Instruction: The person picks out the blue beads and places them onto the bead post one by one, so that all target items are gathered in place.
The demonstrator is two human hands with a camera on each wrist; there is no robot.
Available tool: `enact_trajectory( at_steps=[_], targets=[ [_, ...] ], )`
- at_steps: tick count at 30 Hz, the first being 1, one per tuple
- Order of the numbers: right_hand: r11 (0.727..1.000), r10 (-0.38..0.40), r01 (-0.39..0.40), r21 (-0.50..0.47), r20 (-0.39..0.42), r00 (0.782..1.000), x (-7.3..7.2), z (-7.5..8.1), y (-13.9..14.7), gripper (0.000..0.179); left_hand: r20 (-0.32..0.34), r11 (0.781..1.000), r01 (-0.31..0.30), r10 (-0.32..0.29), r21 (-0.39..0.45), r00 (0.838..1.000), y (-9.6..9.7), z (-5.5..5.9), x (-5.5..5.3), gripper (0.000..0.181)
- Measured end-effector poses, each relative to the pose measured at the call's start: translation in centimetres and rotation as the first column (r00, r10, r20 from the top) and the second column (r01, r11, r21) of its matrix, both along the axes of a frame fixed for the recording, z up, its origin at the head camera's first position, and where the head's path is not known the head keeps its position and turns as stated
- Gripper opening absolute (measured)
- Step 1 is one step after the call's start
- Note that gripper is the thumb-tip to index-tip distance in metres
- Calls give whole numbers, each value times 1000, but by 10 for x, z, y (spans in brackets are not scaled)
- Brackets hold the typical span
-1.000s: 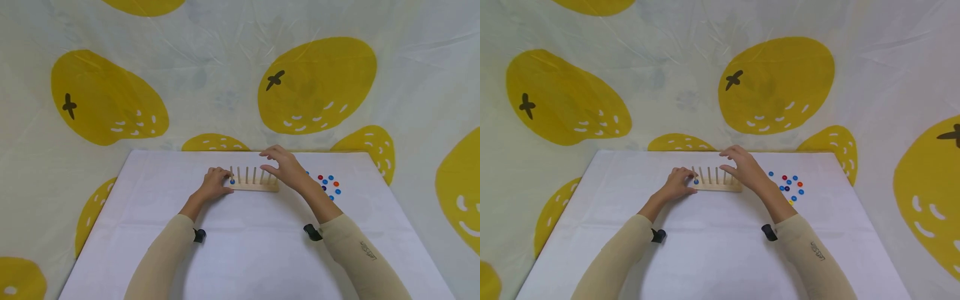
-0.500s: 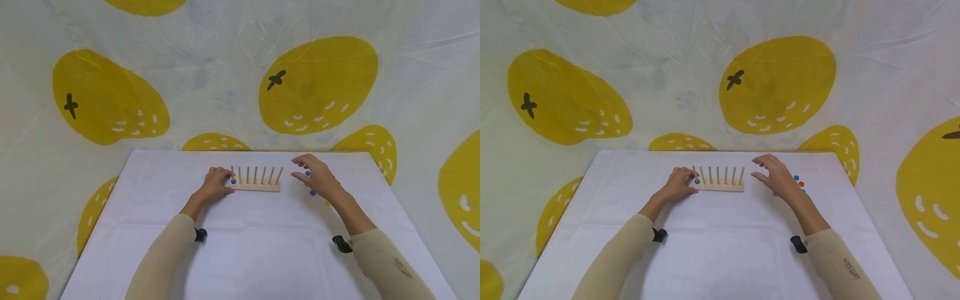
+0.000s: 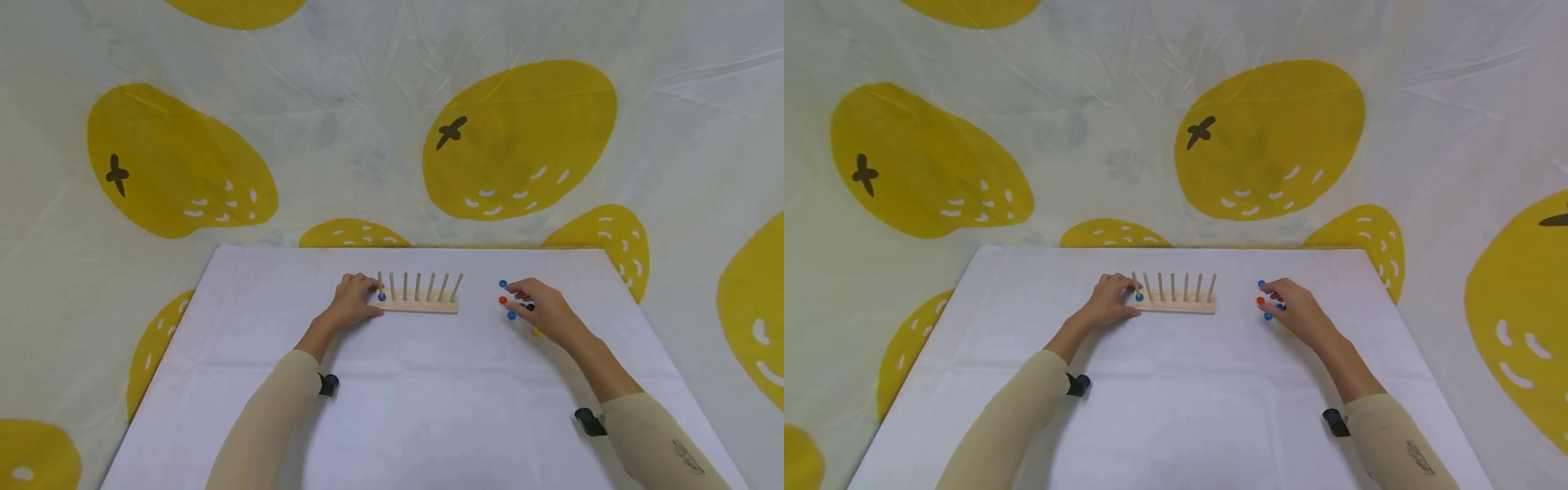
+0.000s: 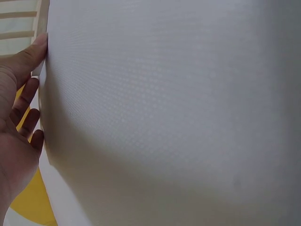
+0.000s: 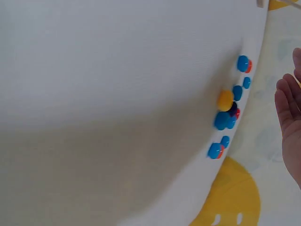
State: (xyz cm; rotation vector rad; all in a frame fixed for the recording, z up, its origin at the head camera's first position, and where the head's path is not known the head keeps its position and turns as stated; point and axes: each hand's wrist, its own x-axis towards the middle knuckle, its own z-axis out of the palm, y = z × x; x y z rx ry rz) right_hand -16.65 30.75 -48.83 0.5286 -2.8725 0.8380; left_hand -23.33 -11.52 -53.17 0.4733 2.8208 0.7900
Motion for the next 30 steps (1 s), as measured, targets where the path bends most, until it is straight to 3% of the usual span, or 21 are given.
enact_trajectory(
  at_steps=[10,19,30],
  targets=[
    [996,-48,32,85,196,979,5,-21,8,35,-8,1000,-1,1,-8,1000,-2,-1,0,61],
    [993,-56,33,115,207,977,7,-29,9,34,0,1000,-1,1,-5,1000,0,0,1,61],
    [991,-50,22,132,216,975,6,-28,9,29,-2,1000,-9,9,-6,1000,1,-1,1,59]
  ],
)
